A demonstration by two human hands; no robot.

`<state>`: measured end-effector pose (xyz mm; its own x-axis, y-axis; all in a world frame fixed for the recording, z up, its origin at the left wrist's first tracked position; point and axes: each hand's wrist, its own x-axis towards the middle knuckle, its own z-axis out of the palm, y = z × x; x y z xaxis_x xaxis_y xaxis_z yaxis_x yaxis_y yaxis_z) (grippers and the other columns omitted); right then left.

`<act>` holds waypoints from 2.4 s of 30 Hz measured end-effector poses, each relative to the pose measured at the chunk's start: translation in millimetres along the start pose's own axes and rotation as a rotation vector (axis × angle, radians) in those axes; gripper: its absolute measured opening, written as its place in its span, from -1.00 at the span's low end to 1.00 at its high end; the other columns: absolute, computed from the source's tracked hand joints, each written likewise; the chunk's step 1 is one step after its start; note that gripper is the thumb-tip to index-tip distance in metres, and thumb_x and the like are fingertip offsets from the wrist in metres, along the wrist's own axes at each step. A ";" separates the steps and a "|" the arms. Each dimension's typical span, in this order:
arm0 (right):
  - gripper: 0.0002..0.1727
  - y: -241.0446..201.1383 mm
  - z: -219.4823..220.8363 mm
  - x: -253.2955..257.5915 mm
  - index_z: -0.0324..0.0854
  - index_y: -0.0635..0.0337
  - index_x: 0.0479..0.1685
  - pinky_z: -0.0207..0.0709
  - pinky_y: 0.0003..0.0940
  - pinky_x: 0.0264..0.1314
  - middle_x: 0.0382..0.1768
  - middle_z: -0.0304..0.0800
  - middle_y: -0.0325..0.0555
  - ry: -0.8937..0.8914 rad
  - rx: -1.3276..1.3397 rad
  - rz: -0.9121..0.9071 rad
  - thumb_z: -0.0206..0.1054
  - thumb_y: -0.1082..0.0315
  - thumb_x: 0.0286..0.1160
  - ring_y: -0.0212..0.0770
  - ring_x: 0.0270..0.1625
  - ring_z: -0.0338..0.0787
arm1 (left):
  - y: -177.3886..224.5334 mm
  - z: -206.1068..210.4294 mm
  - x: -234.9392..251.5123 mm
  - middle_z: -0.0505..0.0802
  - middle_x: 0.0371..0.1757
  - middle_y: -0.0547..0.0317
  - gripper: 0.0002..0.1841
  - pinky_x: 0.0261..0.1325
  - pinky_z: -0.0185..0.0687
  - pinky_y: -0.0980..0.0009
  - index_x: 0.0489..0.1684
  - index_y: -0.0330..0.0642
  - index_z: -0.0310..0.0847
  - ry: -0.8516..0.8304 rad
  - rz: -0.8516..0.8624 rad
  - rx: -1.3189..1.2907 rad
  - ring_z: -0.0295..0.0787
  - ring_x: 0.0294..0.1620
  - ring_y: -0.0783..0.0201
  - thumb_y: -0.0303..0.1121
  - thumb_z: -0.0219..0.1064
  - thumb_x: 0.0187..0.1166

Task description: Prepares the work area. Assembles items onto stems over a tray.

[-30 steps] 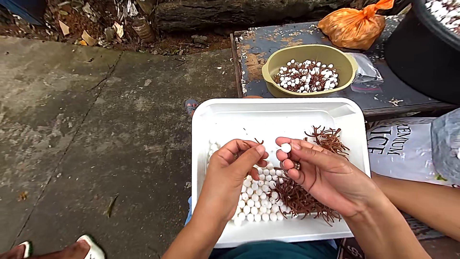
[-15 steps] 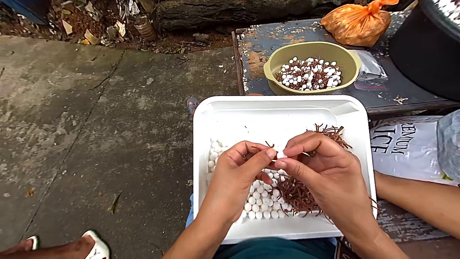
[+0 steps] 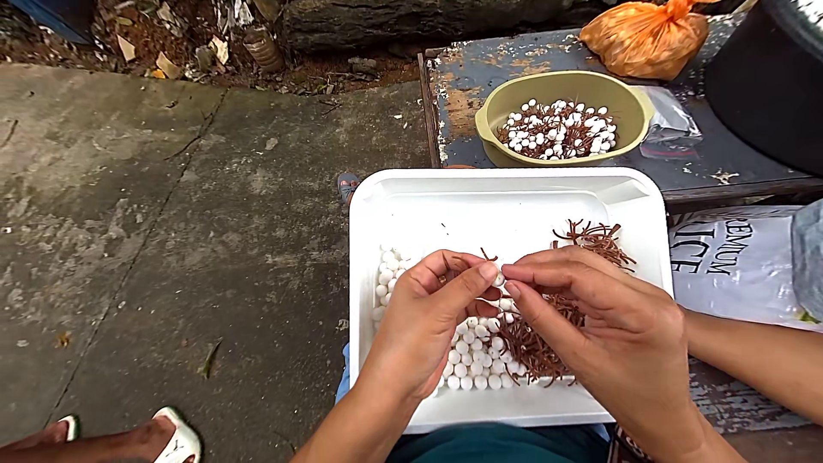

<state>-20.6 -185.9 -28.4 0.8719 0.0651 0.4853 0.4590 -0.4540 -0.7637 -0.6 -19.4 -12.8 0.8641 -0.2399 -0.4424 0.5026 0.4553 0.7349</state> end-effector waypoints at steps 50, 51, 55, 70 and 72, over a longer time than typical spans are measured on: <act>-0.81 8.7 16.3 -4.9 0.84 0.08 -0.08 0.83 -0.50 -0.09 -0.14 0.91 -0.21 0.113 0.734 0.504 0.50 0.52 0.39 -0.41 -0.20 0.91 | -19.6 5.0 0.8 0.85 -0.32 0.38 -0.93 -0.07 0.74 0.65 -0.27 -0.14 0.77 0.171 0.703 0.675 0.80 -0.22 0.58 -0.47 0.42 0.40; -0.81 8.4 16.4 -5.1 0.84 0.07 -0.08 0.83 -0.50 -0.09 -0.13 0.91 -0.21 0.114 0.727 0.499 0.50 0.52 0.39 -0.41 -0.20 0.91 | -19.6 4.8 0.8 0.85 -0.32 0.38 -0.94 -0.07 0.74 0.65 -0.27 -0.14 0.77 0.172 0.706 0.681 0.80 -0.22 0.58 -0.48 0.42 0.40; -0.81 8.5 17.3 -5.3 0.84 0.06 -0.09 0.83 -0.49 -0.07 -0.12 0.91 -0.23 0.116 0.725 0.478 0.50 0.52 0.38 -0.42 -0.18 0.91 | -20.0 4.9 1.0 0.84 -0.33 0.38 -0.94 -0.08 0.74 0.66 -0.29 -0.15 0.76 0.177 0.716 0.693 0.80 -0.23 0.59 -0.49 0.41 0.38; -0.80 6.9 18.2 -5.5 0.83 0.04 -0.07 0.84 -0.50 -0.07 -0.12 0.90 -0.24 0.139 0.690 0.432 0.51 0.50 0.38 -0.42 -0.20 0.90 | -21.5 5.8 0.7 0.85 -0.33 0.38 -0.93 -0.07 0.76 0.66 -0.29 -0.16 0.75 0.190 0.750 0.713 0.81 -0.22 0.60 -0.48 0.40 0.37; -0.80 7.1 18.3 -5.4 0.84 0.04 -0.09 0.84 -0.50 -0.08 -0.11 0.90 -0.24 0.143 0.681 0.422 0.52 0.50 0.38 -0.42 -0.20 0.90 | -21.7 5.9 1.0 0.85 -0.33 0.38 -0.93 -0.07 0.76 0.67 -0.29 -0.17 0.75 0.191 0.758 0.722 0.81 -0.22 0.61 -0.48 0.40 0.36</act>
<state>-18.9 -173.2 -44.3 0.9855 -0.1261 0.1137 0.1404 0.2279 -0.9635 -10.5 -34.6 -26.2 0.9710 0.0599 0.2316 -0.2154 -0.2025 0.9553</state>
